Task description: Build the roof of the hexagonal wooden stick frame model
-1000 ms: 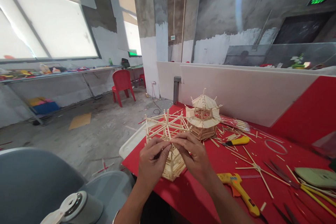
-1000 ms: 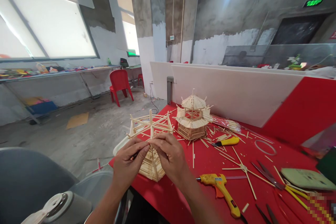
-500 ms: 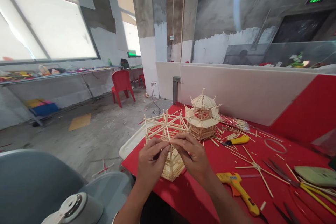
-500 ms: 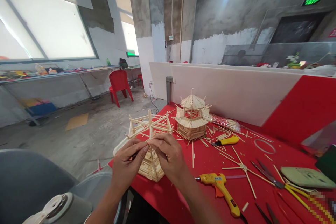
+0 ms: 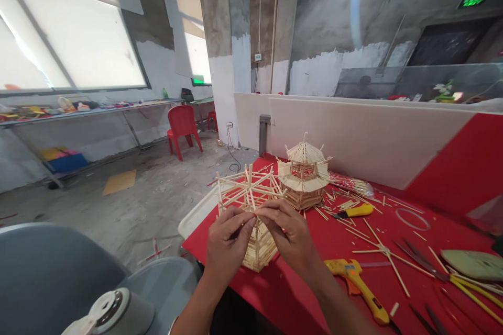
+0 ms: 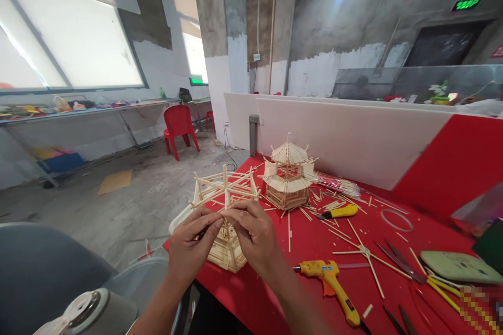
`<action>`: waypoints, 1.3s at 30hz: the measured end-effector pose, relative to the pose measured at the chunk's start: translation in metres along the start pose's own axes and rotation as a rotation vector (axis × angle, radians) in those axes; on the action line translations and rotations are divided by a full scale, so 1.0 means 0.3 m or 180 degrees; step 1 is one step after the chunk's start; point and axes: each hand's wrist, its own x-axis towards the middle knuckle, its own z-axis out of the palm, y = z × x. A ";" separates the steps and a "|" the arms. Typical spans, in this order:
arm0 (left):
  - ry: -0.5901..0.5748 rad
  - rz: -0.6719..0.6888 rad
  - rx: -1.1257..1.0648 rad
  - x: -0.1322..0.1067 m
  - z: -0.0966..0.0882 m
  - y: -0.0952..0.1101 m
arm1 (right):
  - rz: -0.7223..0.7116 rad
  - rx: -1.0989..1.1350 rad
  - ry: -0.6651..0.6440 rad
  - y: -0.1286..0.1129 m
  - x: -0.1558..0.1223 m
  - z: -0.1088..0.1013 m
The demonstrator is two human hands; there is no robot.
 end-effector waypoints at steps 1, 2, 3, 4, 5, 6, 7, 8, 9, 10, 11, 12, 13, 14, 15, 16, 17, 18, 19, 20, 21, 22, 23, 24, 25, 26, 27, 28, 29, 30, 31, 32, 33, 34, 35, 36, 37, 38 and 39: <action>-0.0010 0.0012 0.0013 0.000 -0.001 -0.001 | 0.0002 0.0001 -0.0004 -0.001 0.000 0.000; -0.0016 0.0022 0.0025 -0.001 -0.002 -0.001 | 0.0012 0.0005 -0.0012 -0.002 0.000 -0.001; -0.0018 0.0030 0.0035 -0.001 -0.003 -0.001 | 0.0020 0.0011 -0.0014 -0.002 0.000 -0.001; -0.0020 0.0036 0.0038 -0.002 -0.003 -0.001 | 0.0024 0.0018 -0.0012 -0.001 -0.001 -0.001; -0.0018 0.0038 0.0038 -0.002 -0.004 0.000 | 0.0023 0.0021 -0.0007 0.000 -0.002 -0.001; -0.0022 0.0031 0.0036 -0.003 -0.004 0.001 | 0.0019 0.0018 -0.0006 0.001 -0.003 -0.001; -0.0028 0.0015 0.0037 -0.003 -0.004 0.002 | 0.0017 0.0013 -0.0008 0.003 -0.004 -0.001; -0.0037 -0.0002 0.0036 -0.002 -0.004 0.003 | 0.0010 0.0005 -0.0011 0.004 -0.004 0.000; -0.0039 -0.0022 0.0033 -0.002 -0.004 0.004 | 0.0008 -0.0005 -0.0017 0.005 -0.004 0.000; -0.0036 -0.0040 0.0027 0.000 -0.003 0.006 | 0.0010 -0.0017 -0.0023 0.005 -0.004 0.000; -0.0032 -0.0048 0.0018 0.001 -0.003 0.008 | 0.0006 -0.0029 -0.0025 0.005 -0.004 -0.001; -0.0024 -0.0047 0.0006 0.003 -0.004 0.011 | -0.0003 -0.0048 -0.0011 0.003 -0.003 -0.001; -0.0010 -0.0035 -0.0003 0.004 -0.005 0.013 | -0.0023 -0.0084 0.0039 0.000 -0.003 -0.002; 0.0007 -0.0025 -0.0002 0.004 -0.007 0.015 | -0.0040 -0.0143 0.0118 -0.003 -0.004 -0.003; 0.0029 -0.0030 0.0018 0.003 -0.010 0.017 | -0.0058 -0.0223 0.0218 -0.008 -0.006 -0.004; 0.0051 -0.0056 0.0051 0.000 -0.013 0.018 | -0.0063 -0.0312 0.0325 -0.012 -0.009 -0.005; 0.0090 -0.0096 0.0092 -0.006 -0.016 0.018 | -0.0052 -0.0398 0.0420 -0.018 -0.014 -0.006; 0.0141 -0.0152 0.0139 -0.013 -0.018 0.016 | -0.0021 -0.0471 0.0486 -0.023 -0.021 -0.006; 0.0194 -0.0209 0.0188 -0.023 -0.019 0.013 | 0.0030 -0.0530 0.0512 -0.028 -0.029 -0.006; 0.0237 -0.0260 0.0229 -0.034 -0.019 0.009 | 0.0095 -0.0578 0.0509 -0.033 -0.038 -0.006; 0.0261 -0.0296 0.0259 -0.046 -0.017 0.004 | 0.0166 -0.0622 0.0490 -0.037 -0.048 -0.004; 0.0261 -0.0320 0.0280 -0.059 -0.014 -0.002 | 0.0239 -0.0660 0.0453 -0.040 -0.058 -0.002; 0.0236 -0.0343 0.0293 -0.072 -0.010 -0.007 | 0.0301 -0.0686 0.0410 -0.043 -0.068 0.001; 0.0197 -0.0367 0.0299 -0.084 -0.005 -0.011 | 0.0357 -0.0692 0.0370 -0.045 -0.077 0.004; 0.0167 -0.0388 0.0302 -0.094 -0.001 -0.015 | 0.0395 -0.0685 0.0348 -0.046 -0.085 0.008; 0.0149 -0.0413 0.0308 -0.103 0.003 -0.017 | 0.0421 -0.0675 0.0354 -0.047 -0.091 0.012; 0.0147 -0.0429 0.0321 -0.109 0.006 -0.019 | 0.0429 -0.0673 0.0385 -0.046 -0.097 0.016; 0.0153 -0.0435 0.0343 -0.113 0.008 -0.019 | 0.0419 -0.0684 0.0431 -0.045 -0.100 0.020; 0.0166 -0.0421 0.0373 -0.114 0.009 -0.018 | 0.0395 -0.0706 0.0475 -0.043 -0.103 0.024; 0.0192 -0.0384 0.0408 -0.114 0.009 -0.016 | 0.0365 -0.0734 0.0504 -0.041 -0.104 0.028; 0.0229 -0.0324 0.0446 -0.113 0.009 -0.014 | 0.0338 -0.0753 0.0513 -0.039 -0.106 0.032; 0.0280 -0.0249 0.0485 -0.111 0.008 -0.011 | 0.0316 -0.0758 0.0499 -0.037 -0.107 0.035; 0.0349 -0.0158 0.0517 -0.109 0.008 -0.008 | 0.0299 -0.0753 0.0485 -0.034 -0.108 0.039; 0.0421 -0.0061 0.0539 -0.108 0.008 -0.005 | 0.0292 -0.0744 0.0475 -0.033 -0.109 0.041; 0.0490 0.0040 0.0546 -0.107 0.009 -0.002 | 0.0281 -0.0737 0.0481 -0.031 -0.112 0.044; 0.0543 0.0127 0.0542 -0.107 0.010 -0.001 | 0.0266 -0.0735 0.0500 -0.031 -0.114 0.045; 0.0581 0.0195 0.0531 -0.107 0.012 -0.001 | 0.0251 -0.0741 0.0521 -0.031 -0.116 0.046; 0.0601 0.0244 0.0519 -0.109 0.013 -0.003 | 0.0237 -0.0756 0.0539 -0.031 -0.119 0.047; 0.0602 0.0272 0.0514 -0.110 0.015 -0.005 | 0.0229 -0.0772 0.0544 -0.032 -0.121 0.047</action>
